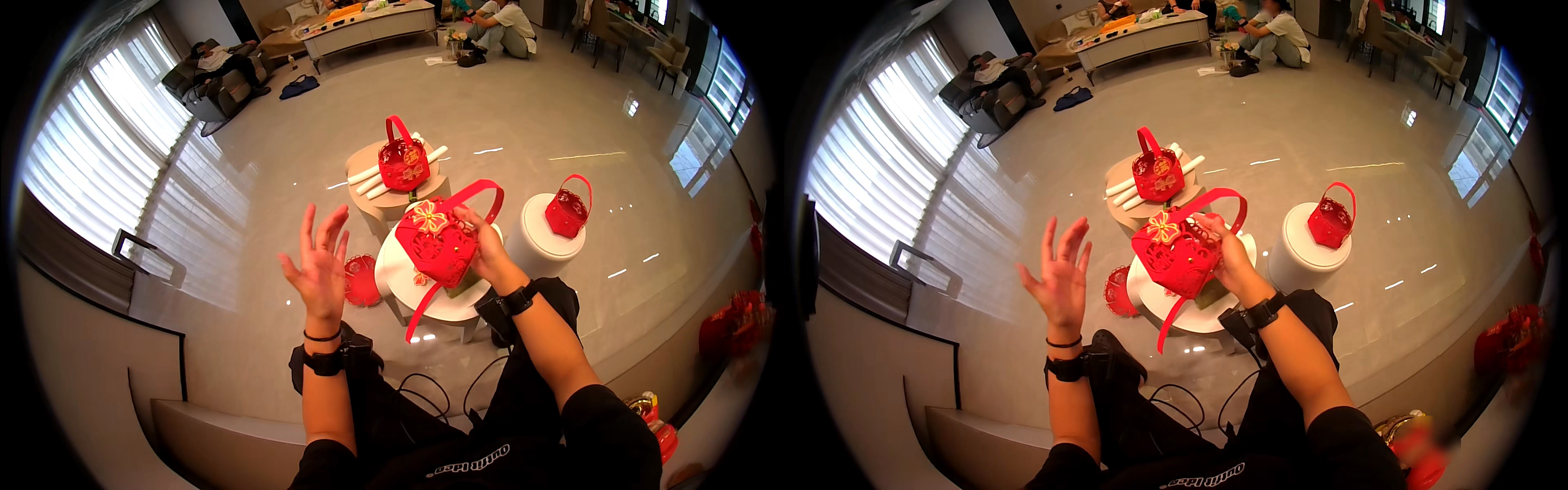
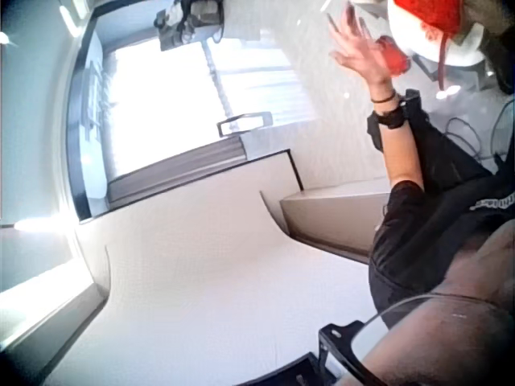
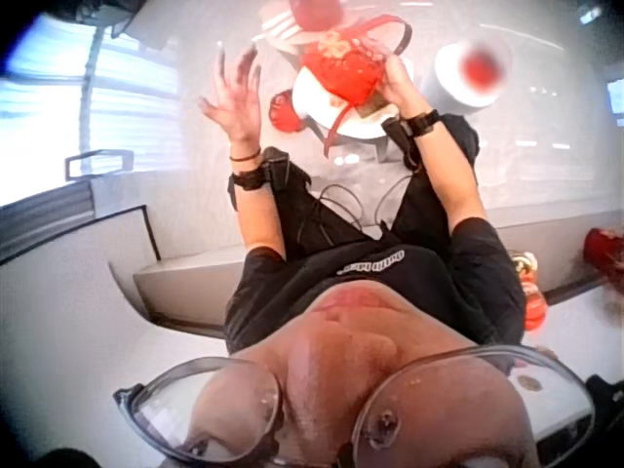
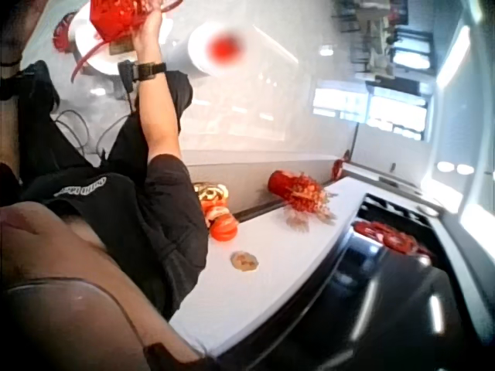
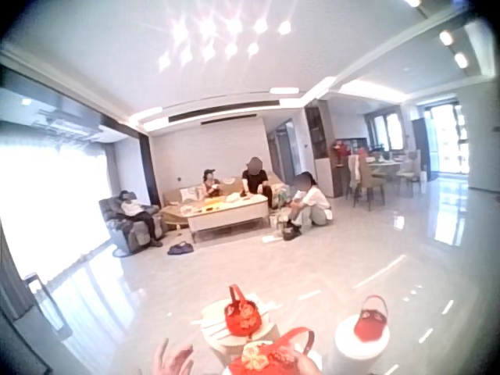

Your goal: The person assembles red decorative paper baskets by hand, folding the laser-cut paper into shape, inserting a circular base, and attaching a handle strap and small decorative stickers.

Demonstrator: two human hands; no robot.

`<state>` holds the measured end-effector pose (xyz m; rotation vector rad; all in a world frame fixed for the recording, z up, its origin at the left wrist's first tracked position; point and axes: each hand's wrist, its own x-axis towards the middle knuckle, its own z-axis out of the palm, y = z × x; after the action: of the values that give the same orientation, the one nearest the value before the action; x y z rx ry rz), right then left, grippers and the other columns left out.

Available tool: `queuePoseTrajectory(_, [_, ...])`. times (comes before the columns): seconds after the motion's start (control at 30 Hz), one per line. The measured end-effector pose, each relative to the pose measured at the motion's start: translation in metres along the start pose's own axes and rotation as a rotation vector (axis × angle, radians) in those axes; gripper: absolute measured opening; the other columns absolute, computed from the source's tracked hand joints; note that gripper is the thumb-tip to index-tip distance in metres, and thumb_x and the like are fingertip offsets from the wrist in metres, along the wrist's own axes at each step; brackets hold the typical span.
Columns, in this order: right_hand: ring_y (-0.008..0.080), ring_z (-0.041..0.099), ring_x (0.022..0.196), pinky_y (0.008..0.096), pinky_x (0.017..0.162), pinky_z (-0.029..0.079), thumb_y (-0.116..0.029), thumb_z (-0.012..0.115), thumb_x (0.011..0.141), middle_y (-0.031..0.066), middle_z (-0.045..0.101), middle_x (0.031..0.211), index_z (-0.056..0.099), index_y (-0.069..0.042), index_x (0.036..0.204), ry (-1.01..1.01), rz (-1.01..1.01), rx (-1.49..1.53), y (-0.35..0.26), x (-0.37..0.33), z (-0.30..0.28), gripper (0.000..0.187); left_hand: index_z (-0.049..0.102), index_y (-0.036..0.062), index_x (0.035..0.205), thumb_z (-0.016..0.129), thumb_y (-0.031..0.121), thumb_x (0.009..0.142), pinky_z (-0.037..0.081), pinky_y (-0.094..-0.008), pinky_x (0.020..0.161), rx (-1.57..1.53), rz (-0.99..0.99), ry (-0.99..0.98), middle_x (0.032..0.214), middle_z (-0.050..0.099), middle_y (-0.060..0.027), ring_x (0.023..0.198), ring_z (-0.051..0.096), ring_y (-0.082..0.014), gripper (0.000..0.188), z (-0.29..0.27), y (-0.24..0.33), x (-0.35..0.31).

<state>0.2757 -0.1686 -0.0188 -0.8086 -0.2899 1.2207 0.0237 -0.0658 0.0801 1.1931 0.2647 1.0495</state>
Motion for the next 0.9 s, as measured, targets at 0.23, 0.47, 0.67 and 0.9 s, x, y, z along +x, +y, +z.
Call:
queuePoseTrajectory(0.23, [0.0302, 0.059, 0.117, 0.0448, 0.101, 0.048, -0.032, 0.024, 0.104, 0.016, 0.058, 0.131, 0.042, -0.004, 0.142, 0.168, -0.135, 0.239, -0.034, 0.009, -0.003, 0.051, -0.008, 0.0089, 0.154, 0.024, 0.085, 0.082, 0.01, -0.0541, 0.118, -0.117, 0.505, -0.869, 0.141, 0.047, -0.0207, 0.138, 0.035, -0.0366, 0.11, 0.134, 0.145, -0.023])
queuePoseTrajectory(0.47, [0.0303, 0.057, 0.118, 0.0472, 0.104, 0.043, -0.032, 0.018, 0.106, 0.0164, 0.06, 0.125, 0.053, -0.003, 0.121, 0.154, -0.209, 0.452, -0.048, 0.022, -0.033, 0.048, -0.005, 0.0084, 0.152, 0.025, 0.081, 0.082, 0.011, -0.0539, 0.117, -0.045, 0.547, -1.221, 0.14, 0.048, -0.0206, 0.137, 0.036, -0.0365, 0.105, 0.2, 0.166, -0.06])
queuePoseTrajectory(0.67, [0.0332, 0.053, 0.123, 0.0476, 0.107, 0.041, -0.036, 0.015, 0.105, 0.0177, 0.056, 0.132, 0.048, -0.001, 0.131, 0.134, -0.21, 0.466, -0.047, 0.022, -0.035, 0.055, -0.001, 0.0079, 0.15, 0.026, 0.077, 0.083, 0.013, -0.0537, 0.116, 0.016, 0.528, -1.198, 0.139, 0.048, -0.0205, 0.135, 0.037, -0.0365, 0.101, 0.206, 0.16, -0.081])
queuePoseTrajectory(0.9, [0.0304, 0.052, 0.125, 0.0453, 0.107, 0.041, -0.033, 0.014, 0.105, 0.0149, 0.057, 0.132, 0.047, -0.002, 0.135, 0.182, -0.195, 0.481, -0.044, 0.027, -0.044, 0.055, 0.002, 0.0074, 0.148, 0.028, 0.073, 0.083, 0.014, -0.0535, 0.115, 0.028, 0.578, -1.186, 0.138, 0.049, -0.0204, 0.134, 0.037, -0.0364, 0.096, 0.196, 0.166, -0.094])
